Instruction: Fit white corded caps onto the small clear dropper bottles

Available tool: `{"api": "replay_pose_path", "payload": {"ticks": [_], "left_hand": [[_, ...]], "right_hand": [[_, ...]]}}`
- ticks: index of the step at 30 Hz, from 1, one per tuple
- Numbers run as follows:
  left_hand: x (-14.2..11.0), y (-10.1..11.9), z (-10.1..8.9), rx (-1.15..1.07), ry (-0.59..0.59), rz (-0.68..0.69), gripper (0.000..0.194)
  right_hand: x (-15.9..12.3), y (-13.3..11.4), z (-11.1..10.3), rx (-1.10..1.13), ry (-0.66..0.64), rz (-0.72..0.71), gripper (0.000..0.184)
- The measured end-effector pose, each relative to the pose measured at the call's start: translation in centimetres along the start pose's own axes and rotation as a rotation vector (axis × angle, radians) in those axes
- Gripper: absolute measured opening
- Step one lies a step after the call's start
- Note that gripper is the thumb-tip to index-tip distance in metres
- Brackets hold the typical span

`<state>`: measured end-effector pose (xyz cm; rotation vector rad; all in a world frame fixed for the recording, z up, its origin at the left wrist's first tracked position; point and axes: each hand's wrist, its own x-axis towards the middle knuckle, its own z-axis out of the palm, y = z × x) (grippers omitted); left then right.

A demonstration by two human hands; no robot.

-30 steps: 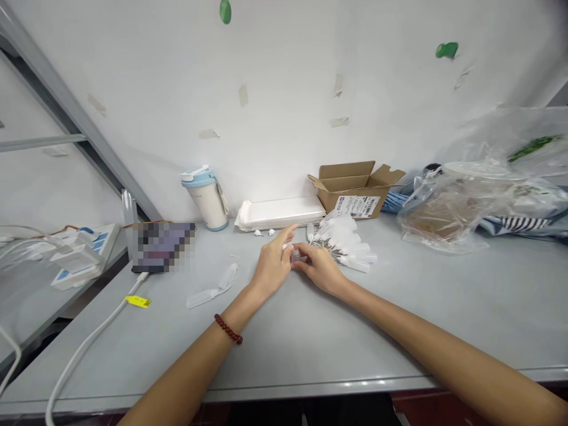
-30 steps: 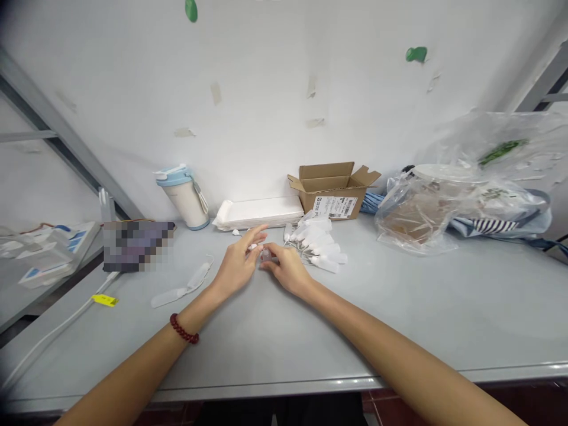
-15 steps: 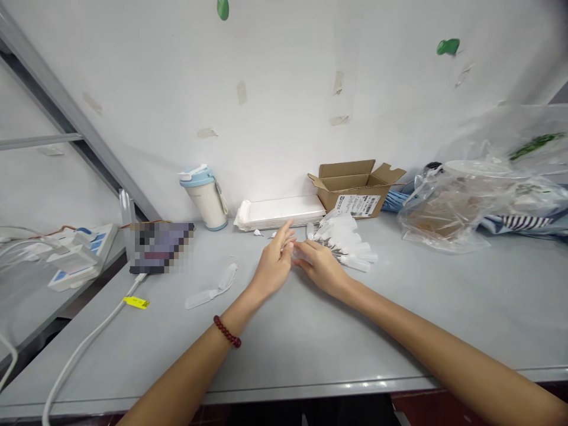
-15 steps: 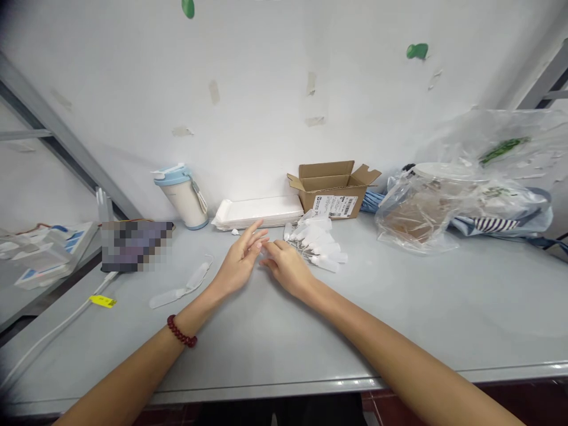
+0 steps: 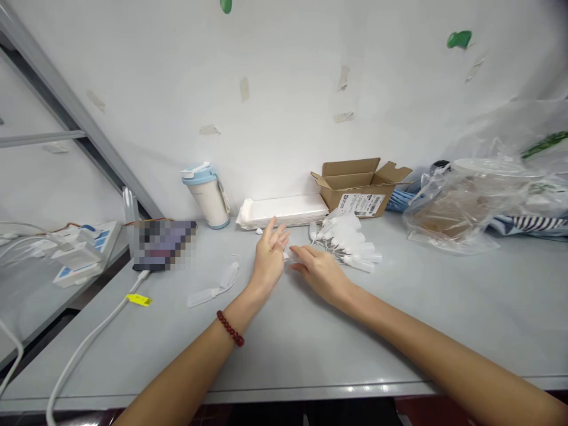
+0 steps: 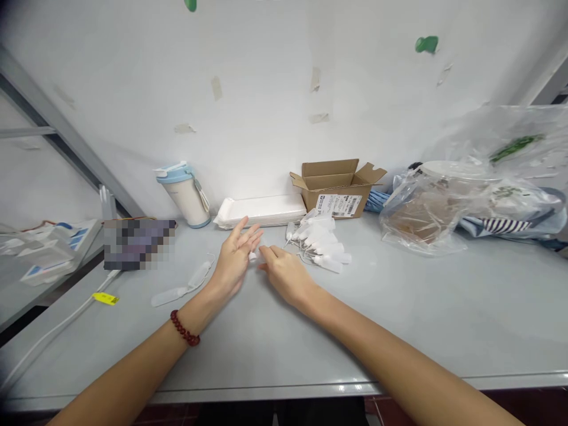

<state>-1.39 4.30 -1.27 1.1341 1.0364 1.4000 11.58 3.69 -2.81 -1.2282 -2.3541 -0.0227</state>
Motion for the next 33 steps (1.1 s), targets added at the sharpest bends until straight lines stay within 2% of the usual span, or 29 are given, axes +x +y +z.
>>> {"api": "replay_pose_path", "payload": {"ticks": [4,8,18,23,27,33], "left_hand": [[-0.2,0.0,0.4,-0.071,0.041,-0.096,0.069],[-0.5,0.5,1.0,-0.106,0.065,-0.175,0.067],[-0.5,0.6,0.9,-0.139,0.072,-0.211,0.072],[-0.5,0.8,0.9,-0.178,0.101,-0.272,0.074],[-0.3,0.8,0.6,-0.216,0.145,-0.294,0.075],[0.2,0.3,0.4,-0.228,0.261,-0.209,0.073]], "right_hand": [[0.0,-0.3,0.0,0.039,-0.049,0.049,0.016],[0.0,-0.1,0.3,0.128,-0.002,0.066,0.019],[0.0,0.1,0.4,0.166,0.051,0.062,0.018],[0.1,0.3,0.4,0.176,0.074,0.063,0.019],[0.0,-0.2,0.0,0.138,0.024,0.060,0.020],[-0.3,-1.1,-0.3,0.044,-0.118,0.050,0.018]]}}
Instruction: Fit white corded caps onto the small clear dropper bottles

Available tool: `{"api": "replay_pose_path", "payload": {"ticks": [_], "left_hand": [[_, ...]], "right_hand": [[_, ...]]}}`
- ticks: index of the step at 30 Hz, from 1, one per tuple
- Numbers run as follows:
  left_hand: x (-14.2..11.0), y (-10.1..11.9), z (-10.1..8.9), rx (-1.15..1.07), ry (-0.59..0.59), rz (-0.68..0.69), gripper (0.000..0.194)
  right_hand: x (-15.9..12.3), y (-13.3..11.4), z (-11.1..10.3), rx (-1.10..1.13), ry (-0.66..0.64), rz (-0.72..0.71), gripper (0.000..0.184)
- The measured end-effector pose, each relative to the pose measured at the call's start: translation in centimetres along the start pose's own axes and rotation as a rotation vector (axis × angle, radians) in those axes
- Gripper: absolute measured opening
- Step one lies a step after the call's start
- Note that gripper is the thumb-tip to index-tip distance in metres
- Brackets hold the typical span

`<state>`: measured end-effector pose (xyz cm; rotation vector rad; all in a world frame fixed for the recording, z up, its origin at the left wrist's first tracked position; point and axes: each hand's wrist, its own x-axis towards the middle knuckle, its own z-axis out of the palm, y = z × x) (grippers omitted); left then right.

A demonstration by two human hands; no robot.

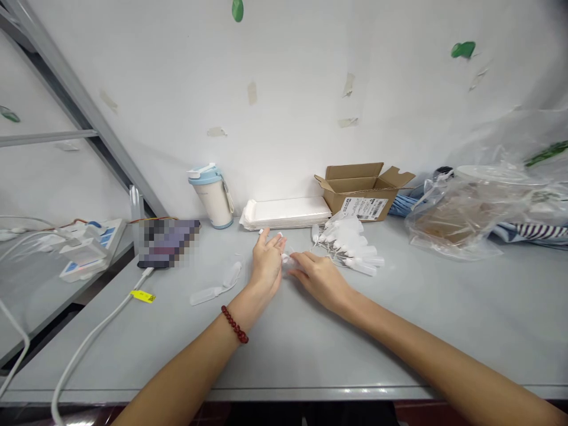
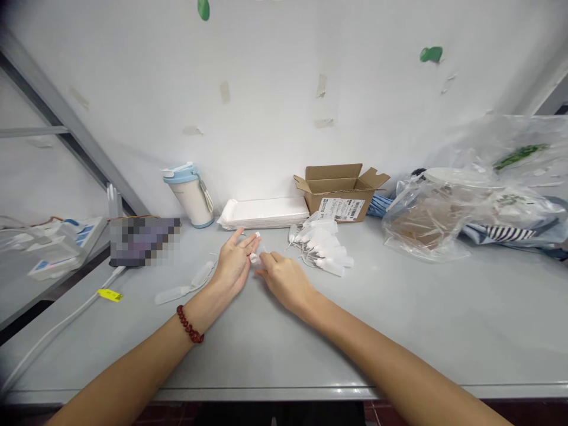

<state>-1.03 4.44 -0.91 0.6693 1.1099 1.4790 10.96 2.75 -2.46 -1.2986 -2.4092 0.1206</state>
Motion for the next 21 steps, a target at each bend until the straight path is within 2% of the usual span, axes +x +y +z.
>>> {"api": "replay_pose_path", "payload": {"ticks": [3,5,9,11,14,16,18,20,21], "left_hand": [[-0.2,-0.4,0.3,0.048,0.049,0.099,0.068],[-0.5,-0.7,0.5,0.124,0.036,0.207,0.065],[-1.7,-1.0,0.7,0.270,-0.085,0.456,0.060],[-2.1,-1.1,0.8,0.297,-0.145,0.516,0.059],[-2.0,-0.9,0.7,0.312,-0.193,0.470,0.058],[-1.6,-0.5,0.5,0.345,-0.138,0.409,0.053],[-1.0,-0.1,0.1,0.444,-0.082,0.374,0.039],[-0.7,0.4,-0.1,0.577,-0.121,0.338,0.026],[-0.6,0.6,-0.2,0.632,-0.175,0.321,0.031]], "right_hand": [[0.0,-0.3,0.2,-0.010,-0.034,0.009,0.018],[0.1,-0.4,0.3,0.007,-0.020,0.024,0.016],[0.2,0.0,0.3,0.084,0.094,0.043,0.019],[0.2,0.4,0.4,0.111,0.167,0.034,0.022],[0.2,1.0,0.6,0.125,0.266,0.003,0.018],[0.2,1.4,0.7,0.110,0.341,-0.013,0.016],[0.3,1.7,0.7,0.060,0.401,-0.019,0.015],[0.4,2.0,0.5,-0.016,0.420,-0.025,0.014],[0.4,2.2,0.3,-0.057,0.416,-0.028,0.014]]}}
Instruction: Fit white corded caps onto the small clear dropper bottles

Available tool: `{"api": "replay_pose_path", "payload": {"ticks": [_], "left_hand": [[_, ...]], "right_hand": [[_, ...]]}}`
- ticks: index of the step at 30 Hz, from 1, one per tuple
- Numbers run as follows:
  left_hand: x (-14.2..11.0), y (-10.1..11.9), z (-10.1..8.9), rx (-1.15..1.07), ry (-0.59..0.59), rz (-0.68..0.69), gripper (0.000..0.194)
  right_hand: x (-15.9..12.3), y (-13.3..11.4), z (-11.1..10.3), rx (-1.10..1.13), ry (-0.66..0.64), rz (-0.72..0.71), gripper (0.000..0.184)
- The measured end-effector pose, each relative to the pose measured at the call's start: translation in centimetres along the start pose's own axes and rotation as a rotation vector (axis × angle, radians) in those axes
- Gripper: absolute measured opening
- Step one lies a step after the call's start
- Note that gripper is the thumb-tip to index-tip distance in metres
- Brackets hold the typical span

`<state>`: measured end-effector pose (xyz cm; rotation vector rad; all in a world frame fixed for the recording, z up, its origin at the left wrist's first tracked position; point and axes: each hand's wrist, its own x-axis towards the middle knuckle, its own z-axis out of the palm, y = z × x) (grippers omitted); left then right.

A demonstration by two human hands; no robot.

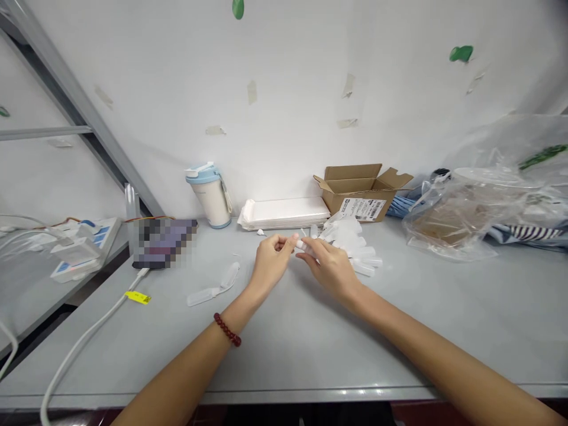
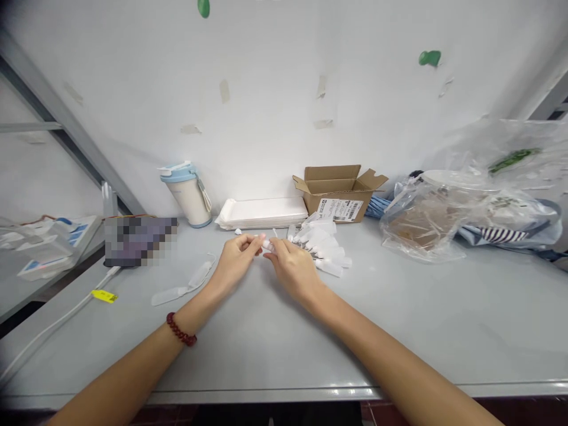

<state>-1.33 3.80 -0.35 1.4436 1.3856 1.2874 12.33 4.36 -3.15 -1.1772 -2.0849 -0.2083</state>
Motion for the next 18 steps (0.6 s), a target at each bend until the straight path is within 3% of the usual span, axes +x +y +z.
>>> {"api": "replay_pose_path", "payload": {"ticks": [3,8,13,18], "left_hand": [[0.1,0.4,-0.3,0.069,-0.119,0.058,0.042],[0.4,0.7,-0.9,0.146,-0.209,0.176,0.038],[0.8,0.3,-1.4,0.142,-0.345,0.214,0.026],[0.8,0.1,-1.4,0.088,-0.336,0.238,0.020]], "right_hand": [[0.3,0.4,-0.5,-0.093,-0.022,-0.052,0.016],[0.4,1.1,-0.9,-0.083,-0.062,-0.148,0.014],[0.3,1.6,-0.7,-0.024,-0.107,-0.052,0.018],[0.4,1.7,-0.6,0.011,-0.170,0.020,0.018]]}}
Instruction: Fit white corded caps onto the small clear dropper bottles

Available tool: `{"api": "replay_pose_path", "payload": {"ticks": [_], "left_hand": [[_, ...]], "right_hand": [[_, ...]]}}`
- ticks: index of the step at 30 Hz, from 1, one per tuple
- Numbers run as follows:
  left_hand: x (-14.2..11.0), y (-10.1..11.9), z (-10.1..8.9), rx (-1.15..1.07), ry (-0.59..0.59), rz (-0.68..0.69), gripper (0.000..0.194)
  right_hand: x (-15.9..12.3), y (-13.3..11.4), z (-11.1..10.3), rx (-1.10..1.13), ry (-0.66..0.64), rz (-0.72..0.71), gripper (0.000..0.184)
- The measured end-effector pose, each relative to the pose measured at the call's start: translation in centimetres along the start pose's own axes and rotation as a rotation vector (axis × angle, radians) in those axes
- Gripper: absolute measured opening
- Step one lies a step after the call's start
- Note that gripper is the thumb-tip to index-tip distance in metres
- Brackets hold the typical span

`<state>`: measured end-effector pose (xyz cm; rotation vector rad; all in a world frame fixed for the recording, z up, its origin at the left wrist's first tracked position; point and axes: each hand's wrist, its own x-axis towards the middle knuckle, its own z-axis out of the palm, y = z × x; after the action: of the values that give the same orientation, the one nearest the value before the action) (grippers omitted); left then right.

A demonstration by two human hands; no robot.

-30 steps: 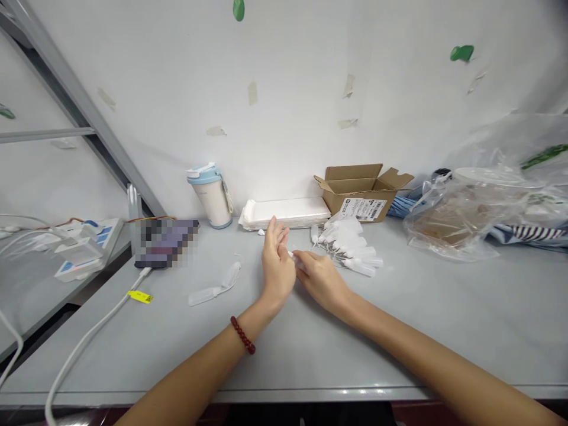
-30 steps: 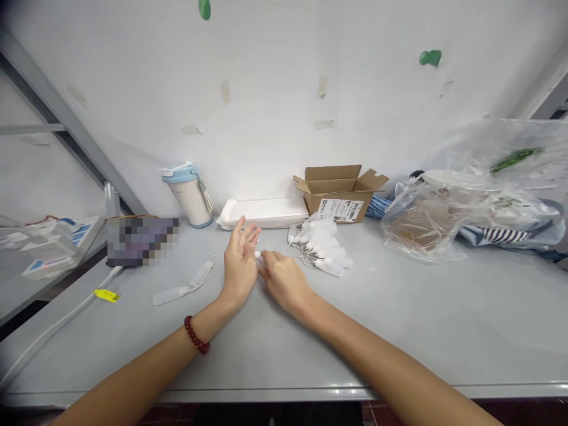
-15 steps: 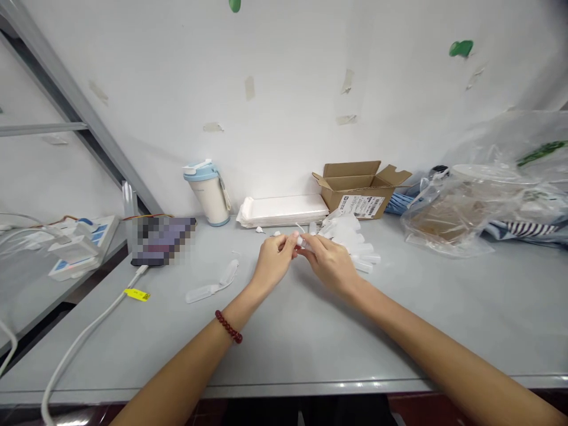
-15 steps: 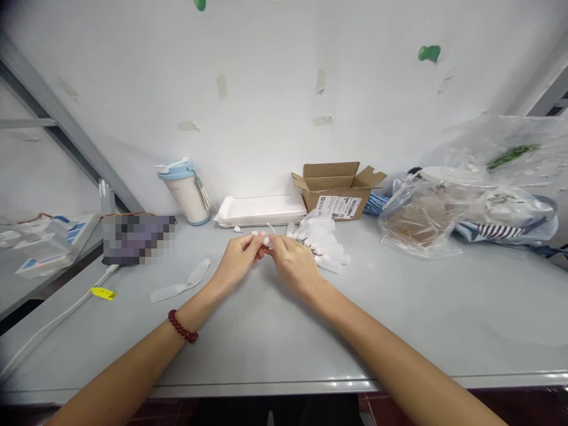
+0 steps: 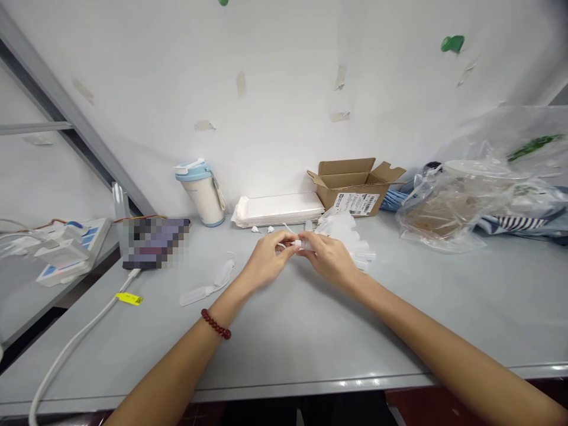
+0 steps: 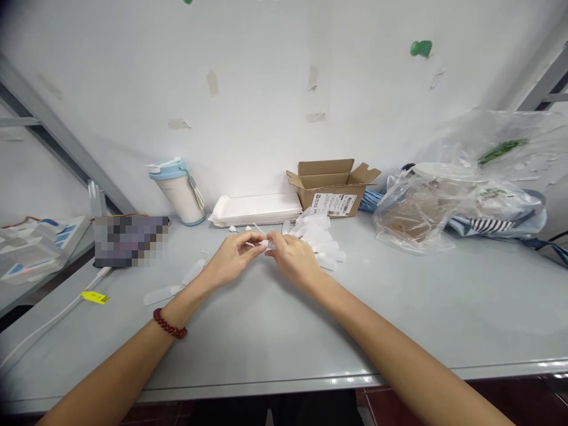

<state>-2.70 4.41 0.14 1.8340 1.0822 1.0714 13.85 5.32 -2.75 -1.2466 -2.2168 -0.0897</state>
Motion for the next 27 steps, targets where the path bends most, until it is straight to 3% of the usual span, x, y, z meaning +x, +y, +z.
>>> {"api": "replay_pose_path", "payload": {"ticks": [10,12,16,19,23,27], "left_hand": [[-0.02,0.43,-0.26,-0.322,-0.043,-0.342,0.029],[-0.06,0.23,-0.22,-0.246,-0.049,-0.294,0.024],[-0.05,-0.30,-0.05,-0.042,0.020,-0.059,0.017],[0.02,-0.37,-0.06,-0.039,-0.003,-0.093,0.022],[0.05,-0.04,-0.19,-0.060,-0.052,-0.206,0.043],[-0.10,0.24,-0.01,0.025,-0.053,-0.068,0.024]], "right_hand": [[-0.09,-0.25,-0.17,-0.094,0.030,-0.112,0.014],[-0.03,-0.17,-0.22,-0.072,-0.007,-0.086,0.016],[0.11,0.10,-0.31,0.050,-0.065,0.018,0.029],[0.16,0.17,-0.32,0.075,-0.026,0.038,0.029],[0.15,0.04,-0.37,0.002,0.010,-0.036,0.022],[0.13,0.20,-0.47,0.042,-0.046,-0.029,0.027]]}}
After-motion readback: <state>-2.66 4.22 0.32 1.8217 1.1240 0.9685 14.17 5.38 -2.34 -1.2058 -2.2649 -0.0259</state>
